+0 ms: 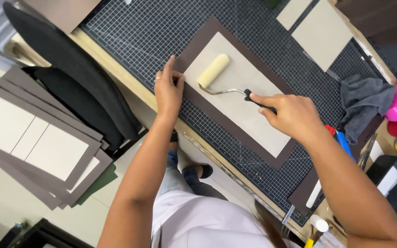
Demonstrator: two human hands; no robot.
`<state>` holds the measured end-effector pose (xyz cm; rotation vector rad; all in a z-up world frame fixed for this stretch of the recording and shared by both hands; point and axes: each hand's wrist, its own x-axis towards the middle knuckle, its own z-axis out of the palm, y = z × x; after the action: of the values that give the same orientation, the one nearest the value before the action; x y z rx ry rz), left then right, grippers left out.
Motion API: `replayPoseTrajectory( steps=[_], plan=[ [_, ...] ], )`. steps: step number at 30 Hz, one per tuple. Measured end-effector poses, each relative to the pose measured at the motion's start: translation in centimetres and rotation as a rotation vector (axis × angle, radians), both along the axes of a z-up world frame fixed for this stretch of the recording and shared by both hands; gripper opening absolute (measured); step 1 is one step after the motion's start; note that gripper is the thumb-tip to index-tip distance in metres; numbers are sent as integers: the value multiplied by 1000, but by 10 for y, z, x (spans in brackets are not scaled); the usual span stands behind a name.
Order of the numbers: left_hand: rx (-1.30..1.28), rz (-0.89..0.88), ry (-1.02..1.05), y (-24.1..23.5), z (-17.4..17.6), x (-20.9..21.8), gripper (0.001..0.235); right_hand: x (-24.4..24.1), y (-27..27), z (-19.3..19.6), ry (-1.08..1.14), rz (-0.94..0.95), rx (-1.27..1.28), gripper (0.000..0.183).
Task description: Applying glue to a paper cover and attaching cardboard panels to assemble a book cover.
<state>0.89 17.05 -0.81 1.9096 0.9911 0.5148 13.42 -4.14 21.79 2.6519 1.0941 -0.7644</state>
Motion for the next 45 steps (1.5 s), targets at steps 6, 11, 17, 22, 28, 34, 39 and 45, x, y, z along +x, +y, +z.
replayPoseTrajectory(
  steps=[6,11,17,22,28,34,39,45],
  plan=[
    [-34,-27,-31,0,4,-2,67,3,11,-32,-11,10,170,36],
    [-34,-15,-57,-6,-5,0,68,3,4,-6,-43,11,71,33],
    [-47,-26,-44,-3,1,-5,67,4,11,-19,16,-7,110,38],
    [-31,-22,-42,-2,0,-6,65,5,11,-24,-15,7,117,35],
    [-4,-35,-45,-2,4,-2,62,-7,-38,-21,-17,-31,91,37],
    [76,-108,-147,1,5,-3,50,-21,-163,-21,-77,-35,-168,45],
    [85,-167,-177,5,9,-2,43,-27,-243,-22,-149,6,-372,54],
    [4,-138,-109,3,19,1,39,-33,-291,-5,-146,2,-424,53]
  ],
)
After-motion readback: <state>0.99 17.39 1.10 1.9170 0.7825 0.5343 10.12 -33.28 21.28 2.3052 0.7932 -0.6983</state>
